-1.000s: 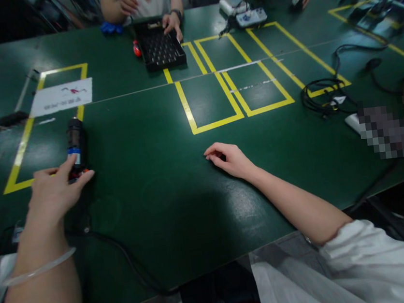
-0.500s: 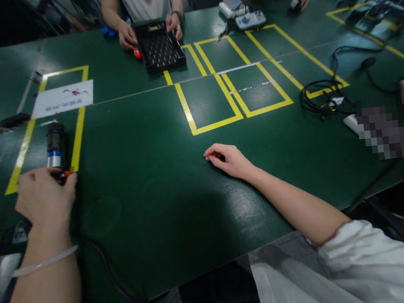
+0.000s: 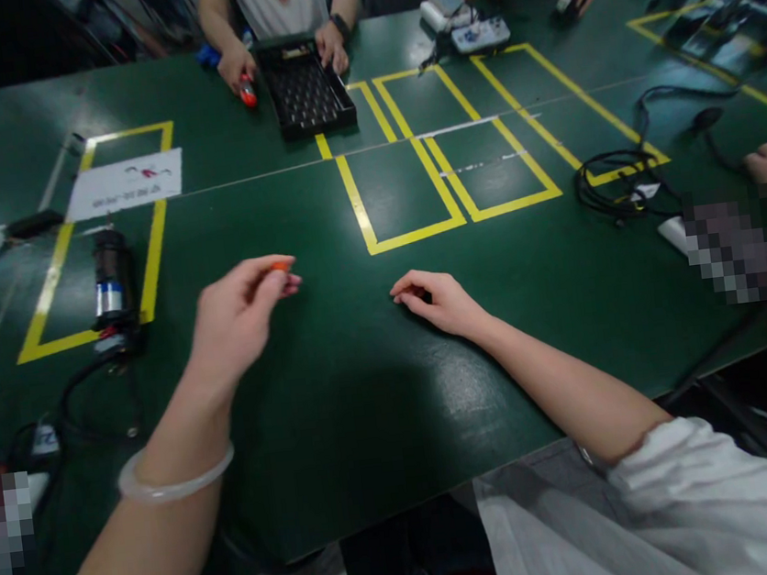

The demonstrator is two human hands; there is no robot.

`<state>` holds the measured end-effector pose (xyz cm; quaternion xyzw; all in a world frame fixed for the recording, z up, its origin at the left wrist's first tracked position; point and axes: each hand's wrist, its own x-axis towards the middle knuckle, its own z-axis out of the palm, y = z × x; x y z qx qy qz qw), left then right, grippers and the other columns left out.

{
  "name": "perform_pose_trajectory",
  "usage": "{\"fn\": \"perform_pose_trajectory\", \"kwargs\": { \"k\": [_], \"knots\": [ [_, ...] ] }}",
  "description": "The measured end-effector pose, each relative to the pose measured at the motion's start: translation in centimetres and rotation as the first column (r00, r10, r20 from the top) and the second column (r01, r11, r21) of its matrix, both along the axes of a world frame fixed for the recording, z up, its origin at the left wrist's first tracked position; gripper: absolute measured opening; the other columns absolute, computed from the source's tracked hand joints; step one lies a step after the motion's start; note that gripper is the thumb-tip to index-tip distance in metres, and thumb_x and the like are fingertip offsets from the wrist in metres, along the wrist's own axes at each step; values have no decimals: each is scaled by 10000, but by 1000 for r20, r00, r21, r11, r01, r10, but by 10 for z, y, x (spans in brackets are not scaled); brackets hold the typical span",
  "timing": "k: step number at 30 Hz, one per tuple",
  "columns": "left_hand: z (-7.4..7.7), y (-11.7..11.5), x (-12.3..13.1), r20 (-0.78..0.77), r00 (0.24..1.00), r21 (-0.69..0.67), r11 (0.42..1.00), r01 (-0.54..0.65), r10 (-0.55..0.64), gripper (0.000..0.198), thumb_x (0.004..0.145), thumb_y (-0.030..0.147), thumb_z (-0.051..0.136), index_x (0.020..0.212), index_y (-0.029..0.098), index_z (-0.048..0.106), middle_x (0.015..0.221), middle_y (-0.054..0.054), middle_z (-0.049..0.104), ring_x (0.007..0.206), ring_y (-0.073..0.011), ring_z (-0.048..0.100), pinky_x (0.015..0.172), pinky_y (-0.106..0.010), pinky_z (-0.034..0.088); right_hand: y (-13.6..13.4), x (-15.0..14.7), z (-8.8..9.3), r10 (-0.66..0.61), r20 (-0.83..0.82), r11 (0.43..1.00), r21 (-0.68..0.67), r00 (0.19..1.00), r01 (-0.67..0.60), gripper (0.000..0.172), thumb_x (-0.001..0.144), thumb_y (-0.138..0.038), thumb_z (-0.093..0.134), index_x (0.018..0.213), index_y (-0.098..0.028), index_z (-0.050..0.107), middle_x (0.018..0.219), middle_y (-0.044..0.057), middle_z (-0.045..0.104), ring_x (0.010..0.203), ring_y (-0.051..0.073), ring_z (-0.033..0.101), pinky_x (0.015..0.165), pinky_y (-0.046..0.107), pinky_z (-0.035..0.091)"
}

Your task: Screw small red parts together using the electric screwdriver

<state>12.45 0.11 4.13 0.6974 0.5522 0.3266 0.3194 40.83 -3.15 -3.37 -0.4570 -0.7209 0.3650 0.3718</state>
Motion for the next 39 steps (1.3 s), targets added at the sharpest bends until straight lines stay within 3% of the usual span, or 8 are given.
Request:
{"fn": "perform_pose_trajectory", "kwargs": {
  "k": [4, 8, 11, 15, 19, 22, 34, 39],
  "knots": [
    [-9, -5, 56, 173, 943, -244, 915, 321, -284, 485, 949, 438, 500, 1318, 145, 614, 925, -63, 669, 808, -153, 628, 810, -315, 543, 0, 1, 0, 51, -106, 997, -58, 993, -58, 154, 883, -167, 557, 1002, -163, 656, 877, 32, 734, 783, 140, 662, 756, 267, 500],
    [-30, -5, 75, 306, 872, -268, 845, 463, -381, 567, 929, 417, 544, 1427, 149, 496, 816, -17, 613, 728, -135, 584, 735, -287, 511, -1, -2, -1, 117, -263, 982, -114, 958, -151, 200, 902, -268, 587, 1071, -164, 612, 892, 34, 715, 765, 135, 645, 726, 271, 507],
    [-46, -5, 76, 381, 833, -291, 804, 519, -401, 593, 927, 421, 561, 1443, 146, 461, 780, -9, 606, 718, -137, 586, 715, -275, 493, -2, -5, 0, 136, -249, 980, -110, 959, -168, 197, 884, -285, 635, 1044, -175, 603, 870, 21, 696, 755, 131, 624, 699, 263, 493],
    [-57, -8, 76, 463, 829, -324, 810, 489, -315, 506, 940, 412, 547, 1366, 142, 511, 820, -30, 639, 747, -146, 618, 736, -287, 505, -3, -7, 0, 144, -228, 980, -103, 963, -170, 159, 886, -279, 641, 1005, -182, 602, 848, 12, 678, 748, 126, 612, 684, 258, 484],
    [-60, -8, 74, 536, 825, -384, 818, 427, -179, 345, 919, 442, 571, 1077, 135, 588, 828, -37, 643, 756, -145, 638, 750, -295, 524, -3, -7, -1, 103, -241, 989, -76, 965, -125, 165, 877, -270, 651, 1012, -184, 610, 864, 16, 672, 742, 125, 598, 666, 256, 477],
    [-62, -7, 73, 527, 831, -398, 811, 428, -180, 351, 893, 482, 602, 948, 136, 587, 812, -34, 639, 730, -134, 625, 733, -284, 516, -2, -7, -2, 84, -246, 993, -64, 966, -103, 171, 874, -259, 651, 1024, -184, 616, 863, 13, 666, 728, 121, 590, 671, 259, 478],
    [-56, -11, 75, 491, 841, -365, 823, 435, -227, 323, 824, 385, 708, 1005, 146, 589, 882, -31, 632, 786, -134, 621, 756, -286, 518, -2, -8, -1, 64, -243, 991, -98, 968, -90, 242, 860, -321, 687, 1048, -190, 608, 875, 14, 676, 734, 122, 603, 664, 259, 486],
    [-59, -11, 75, 465, 845, -301, 850, 431, -264, 285, 793, 310, 729, 977, 147, 586, 882, -26, 624, 770, -124, 606, 761, -280, 511, -1, -8, -1, 19, -210, 994, -105, 977, -41, 169, 882, -347, 662, 932, -189, 631, 809, 5, 652, 719, 126, 594, 655, 261, 488]
  ]
}}
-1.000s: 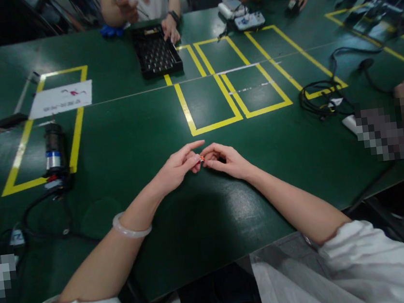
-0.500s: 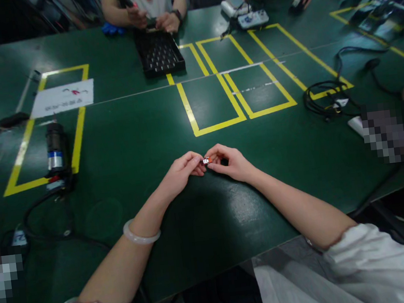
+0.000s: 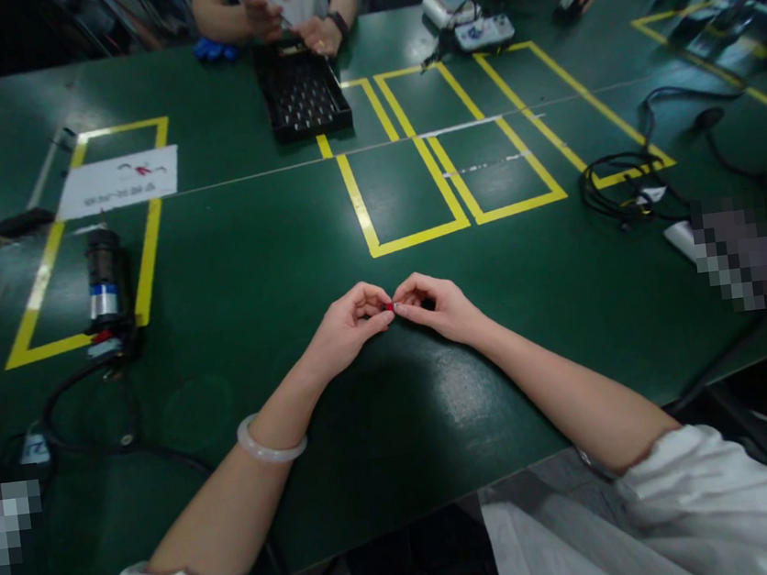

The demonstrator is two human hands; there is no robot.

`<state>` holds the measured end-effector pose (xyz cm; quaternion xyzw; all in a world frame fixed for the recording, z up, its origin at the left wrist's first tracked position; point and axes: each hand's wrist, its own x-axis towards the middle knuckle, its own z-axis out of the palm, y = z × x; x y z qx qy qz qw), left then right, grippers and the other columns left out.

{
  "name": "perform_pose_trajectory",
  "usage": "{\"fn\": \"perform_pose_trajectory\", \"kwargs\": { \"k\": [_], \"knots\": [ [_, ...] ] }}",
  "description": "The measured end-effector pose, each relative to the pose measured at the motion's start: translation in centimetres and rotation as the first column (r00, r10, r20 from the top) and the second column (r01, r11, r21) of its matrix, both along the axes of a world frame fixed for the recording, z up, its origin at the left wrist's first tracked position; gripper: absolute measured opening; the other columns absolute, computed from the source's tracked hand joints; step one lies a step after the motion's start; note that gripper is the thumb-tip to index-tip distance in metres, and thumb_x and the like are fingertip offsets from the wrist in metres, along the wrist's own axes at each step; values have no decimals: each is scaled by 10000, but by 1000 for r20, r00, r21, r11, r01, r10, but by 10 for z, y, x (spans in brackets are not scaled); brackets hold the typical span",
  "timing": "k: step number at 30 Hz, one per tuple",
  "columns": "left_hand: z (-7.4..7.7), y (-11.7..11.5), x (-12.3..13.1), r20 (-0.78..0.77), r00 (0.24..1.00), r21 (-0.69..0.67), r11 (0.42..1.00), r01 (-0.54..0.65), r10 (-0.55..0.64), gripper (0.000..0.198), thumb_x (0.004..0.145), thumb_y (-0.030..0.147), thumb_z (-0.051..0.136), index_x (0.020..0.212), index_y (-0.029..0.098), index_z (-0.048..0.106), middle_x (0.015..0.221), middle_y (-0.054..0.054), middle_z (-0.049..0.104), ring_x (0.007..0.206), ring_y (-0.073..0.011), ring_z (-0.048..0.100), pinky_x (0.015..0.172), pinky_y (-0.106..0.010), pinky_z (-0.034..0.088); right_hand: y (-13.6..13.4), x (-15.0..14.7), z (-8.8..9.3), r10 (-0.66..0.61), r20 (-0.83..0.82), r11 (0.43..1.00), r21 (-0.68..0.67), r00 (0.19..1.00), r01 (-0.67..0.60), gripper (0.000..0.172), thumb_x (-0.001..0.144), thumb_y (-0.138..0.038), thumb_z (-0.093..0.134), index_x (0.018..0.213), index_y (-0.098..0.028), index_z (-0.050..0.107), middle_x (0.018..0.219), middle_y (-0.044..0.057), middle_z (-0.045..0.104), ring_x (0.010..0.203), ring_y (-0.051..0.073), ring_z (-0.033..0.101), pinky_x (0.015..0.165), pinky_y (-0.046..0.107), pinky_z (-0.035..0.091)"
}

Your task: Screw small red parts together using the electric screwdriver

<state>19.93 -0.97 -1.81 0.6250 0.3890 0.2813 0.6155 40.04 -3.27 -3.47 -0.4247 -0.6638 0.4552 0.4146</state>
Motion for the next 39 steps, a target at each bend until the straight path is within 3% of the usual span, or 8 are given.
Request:
{"fn": "perform_pose_trajectory", "kwargs": {
  "k": [7, 12, 18, 26, 32, 39],
  "knots": [
    [-4, 1, -1, 15, 1000, -42, 999, -6, 6, 308, 803, 337, 729, 995, 141, 588, 877, -32, 627, 805, -138, 611, 782, -306, 521, 1, 1, -2, 10, 28, 996, 94, 1000, -13, 177, 849, -265, 688, 993, -190, 619, 883, 15, 677, 732, 126, 616, 671, 269, 483],
    [-6, 3, -2, 7, 1000, 13, 1000, 4, -4, 269, 807, 304, 728, 970, 143, 587, 929, -42, 633, 835, -140, 619, 800, -302, 509, 2, 2, -4, -42, 99, 990, 138, 994, 28, 210, 830, -262, 713, 1006, -193, 621, 906, 21, 685, 773, 140, 625, 712, 288, 485],
    [-4, 2, -2, 4, 1000, 24, 1000, -8, 8, 288, 785, 299, 743, 967, 145, 582, 941, -44, 636, 848, -141, 616, 808, -293, 502, 1, 3, -1, -22, 127, 988, 152, 992, 3, 130, 854, -244, 682, 963, -194, 631, 887, 18, 671, 783, 146, 626, 729, 292, 490],
    [-6, 1, -2, 12, 1000, 34, 999, -24, 23, 282, 791, 259, 721, 989, 149, 553, 999, -44, 601, 871, -133, 604, 820, -291, 502, -2, 1, 2, -20, 217, 970, 242, 976, -34, 158, 861, -138, 616, 1003, -204, 597, 947, 28, 643, 830, 153, 609, 757, 291, 495],
    [-6, 0, -2, 17, 999, 21, 999, -30, 30, 342, 755, 245, 750, 1010, 156, 542, 1032, -50, 595, 904, -139, 602, 790, -267, 501, -1, 2, 1, -27, 232, 968, 247, 972, -32, 133, 866, -133, 614, 984, -193, 602, 936, 30, 647, 813, 150, 611, 747, 282, 493],
    [-5, 1, -2, 11, 1000, 50, 999, -4, 4, 291, 783, 272, 734, 995, 143, 582, 1012, -56, 619, 897, -144, 609, 819, -285, 504, 0, 3, 1, -18, 210, 987, 162, 978, -17, 152, 879, -188, 640, 1030, -191, 625, 934, 26, 702, 795, 141, 648, 748, 271, 508]
  ]
}}
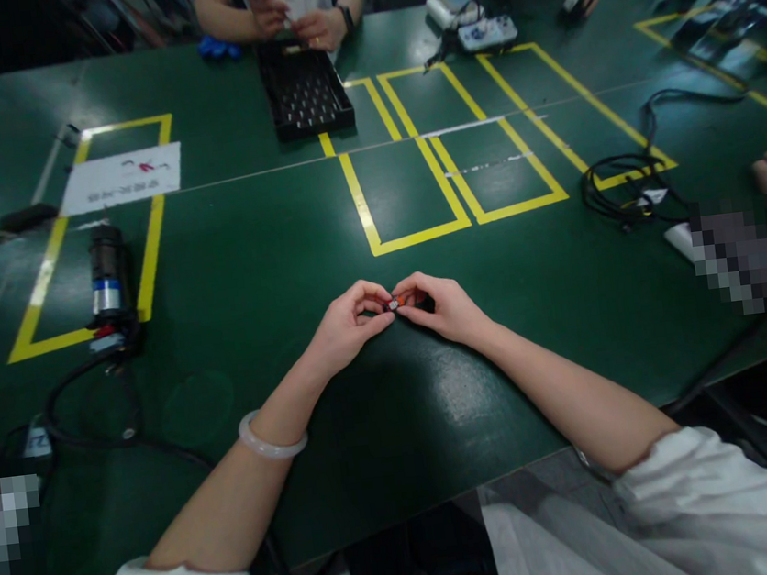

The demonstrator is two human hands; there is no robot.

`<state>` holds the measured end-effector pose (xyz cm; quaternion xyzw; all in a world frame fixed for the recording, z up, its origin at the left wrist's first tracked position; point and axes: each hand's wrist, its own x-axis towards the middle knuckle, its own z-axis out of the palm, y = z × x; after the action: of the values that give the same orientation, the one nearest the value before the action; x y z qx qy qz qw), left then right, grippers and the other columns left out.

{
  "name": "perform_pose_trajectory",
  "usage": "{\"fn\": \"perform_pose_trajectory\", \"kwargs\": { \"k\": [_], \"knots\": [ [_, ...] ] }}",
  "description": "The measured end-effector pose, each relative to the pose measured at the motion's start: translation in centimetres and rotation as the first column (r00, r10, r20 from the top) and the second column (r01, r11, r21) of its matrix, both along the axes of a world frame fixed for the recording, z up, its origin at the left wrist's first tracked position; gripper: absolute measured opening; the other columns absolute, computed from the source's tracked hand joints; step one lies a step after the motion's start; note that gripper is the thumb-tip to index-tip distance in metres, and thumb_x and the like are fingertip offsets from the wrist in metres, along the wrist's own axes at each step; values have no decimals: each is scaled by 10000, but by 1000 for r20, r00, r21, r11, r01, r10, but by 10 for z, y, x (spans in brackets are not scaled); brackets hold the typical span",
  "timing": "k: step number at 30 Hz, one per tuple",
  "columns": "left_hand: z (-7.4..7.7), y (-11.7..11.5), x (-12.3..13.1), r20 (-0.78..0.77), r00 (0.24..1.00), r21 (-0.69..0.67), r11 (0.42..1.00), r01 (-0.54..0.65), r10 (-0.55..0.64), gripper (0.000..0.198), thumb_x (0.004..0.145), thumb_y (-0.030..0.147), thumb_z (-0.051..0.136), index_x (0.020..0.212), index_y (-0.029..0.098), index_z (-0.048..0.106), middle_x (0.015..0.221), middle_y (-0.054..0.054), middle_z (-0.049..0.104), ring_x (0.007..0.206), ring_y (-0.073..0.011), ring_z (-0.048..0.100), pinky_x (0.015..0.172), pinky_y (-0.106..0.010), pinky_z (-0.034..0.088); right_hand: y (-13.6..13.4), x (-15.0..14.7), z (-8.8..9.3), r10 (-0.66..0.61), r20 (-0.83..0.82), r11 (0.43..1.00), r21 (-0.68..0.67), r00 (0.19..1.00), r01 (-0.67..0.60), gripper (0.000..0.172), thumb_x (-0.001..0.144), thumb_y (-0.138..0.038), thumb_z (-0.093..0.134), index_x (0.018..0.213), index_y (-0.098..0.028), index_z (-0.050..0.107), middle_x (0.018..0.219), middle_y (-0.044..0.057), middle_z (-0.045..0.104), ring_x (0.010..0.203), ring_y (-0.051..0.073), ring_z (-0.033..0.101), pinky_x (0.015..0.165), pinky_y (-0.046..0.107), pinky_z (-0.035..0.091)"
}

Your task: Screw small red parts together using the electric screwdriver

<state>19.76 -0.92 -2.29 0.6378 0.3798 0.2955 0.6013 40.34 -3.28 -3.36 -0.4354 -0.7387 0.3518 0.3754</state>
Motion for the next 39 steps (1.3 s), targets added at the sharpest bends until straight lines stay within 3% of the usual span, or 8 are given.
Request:
{"fn": "perform_pose_trajectory", "kwargs": {
  "k": [11, 25, 29, 32, 34, 36, 37, 39],
  "knots": [
    [1, 0, 1, 13, 1000, -81, 997, -15, 16, 299, 814, 321, 718, 1003, 135, 579, 961, -45, 628, 865, -139, 614, 786, -294, 536, 0, 0, -2, -2, -69, 1000, -23, 998, 0, 183, 871, -215, 658, 1047, -185, 617, 917, 24, 715, 775, 134, 657, 737, 269, 518],
    [4, 2, -2, -39, 999, -82, 997, 4, -7, 346, 827, 394, 690, 1049, 146, 597, 984, -58, 650, 912, -166, 638, 823, -327, 559, 2, 1, -3, 4, -100, 999, -47, 995, -9, 145, 863, -201, 634, 1005, -186, 613, 890, 18, 694, 741, 127, 627, 698, 270, 496],
    [12, 12, -19, -135, 991, -71, 997, 12, -22, 373, 862, 431, 642, 1111, 155, 607, 1106, -92, 661, 1026, -204, 642, 877, -359, 553, 3, 2, -4, -10, -117, 997, -82, 993, 0, 150, 860, -215, 633, 1004, -182, 610, 852, 13, 673, 715, 121, 601, 680, 265, 494],
    [23, 23, -48, -263, 962, 41, 997, -68, 76, 385, 886, 437, 611, 1159, 165, 617, 1185, -95, 659, 1096, -215, 627, 970, -383, 508, 3, 2, -3, -6, -107, 995, -102, 994, -5, 150, 858, -218, 629, 1004, -184, 612, 814, 3, 650, 697, 117, 578, 683, 263, 498],
    [30, 30, -77, -376, 903, 176, 973, -150, 208, 408, 895, 448, 590, 1191, 167, 615, 1207, -89, 657, 1112, -215, 619, 1016, -388, 474, 3, 2, -3, -3, -105, 994, -108, 994, -8, 152, 856, -219, 629, 1003, -185, 612, 815, 2, 646, 697, 116, 573, 691, 264, 503],
    [36, 37, -114, -506, 781, 342, 916, -209, 367, 460, 902, 463, 561, 1247, 161, 593, 1248, -96, 640, 1136, -223, 605, 1030, -388, 462, 3, 2, -3, -2, -105, 994, -110, 994, -10, 151, 856, -219, 629, 1003, -186, 612, 820, 3, 645, 703, 117, 574, 699, 265, 506],
    [38, 40, -135, -573, 694, 418, 884, -210, 435, 503, 901, 465, 545, 1292, 148, 567, 1278, -111, 625, 1155, -234, 594, 1030, -395, 461, 3, 2, -3, -1, -105, 994, -109, 994, -11, 151, 856, -218, 629, 1003, -186, 612, 820, 3, 644, 706, 118, 575, 701, 265, 506],
    [41, 46, -179, -694, 396, 595, 789, -153, 601, 600, 875, 475, 532, 1360, 121, 524, 1329, -149, 588, 1226, -287, 540, 1071, -455, 416, 3, 2, -4, 2, -104, 994, -105, 995, -13, 148, 857, -215, 628, 1002, -186, 612, 821, 2, 643, 709, 117, 577, 704, 263, 504]
  ]
}}
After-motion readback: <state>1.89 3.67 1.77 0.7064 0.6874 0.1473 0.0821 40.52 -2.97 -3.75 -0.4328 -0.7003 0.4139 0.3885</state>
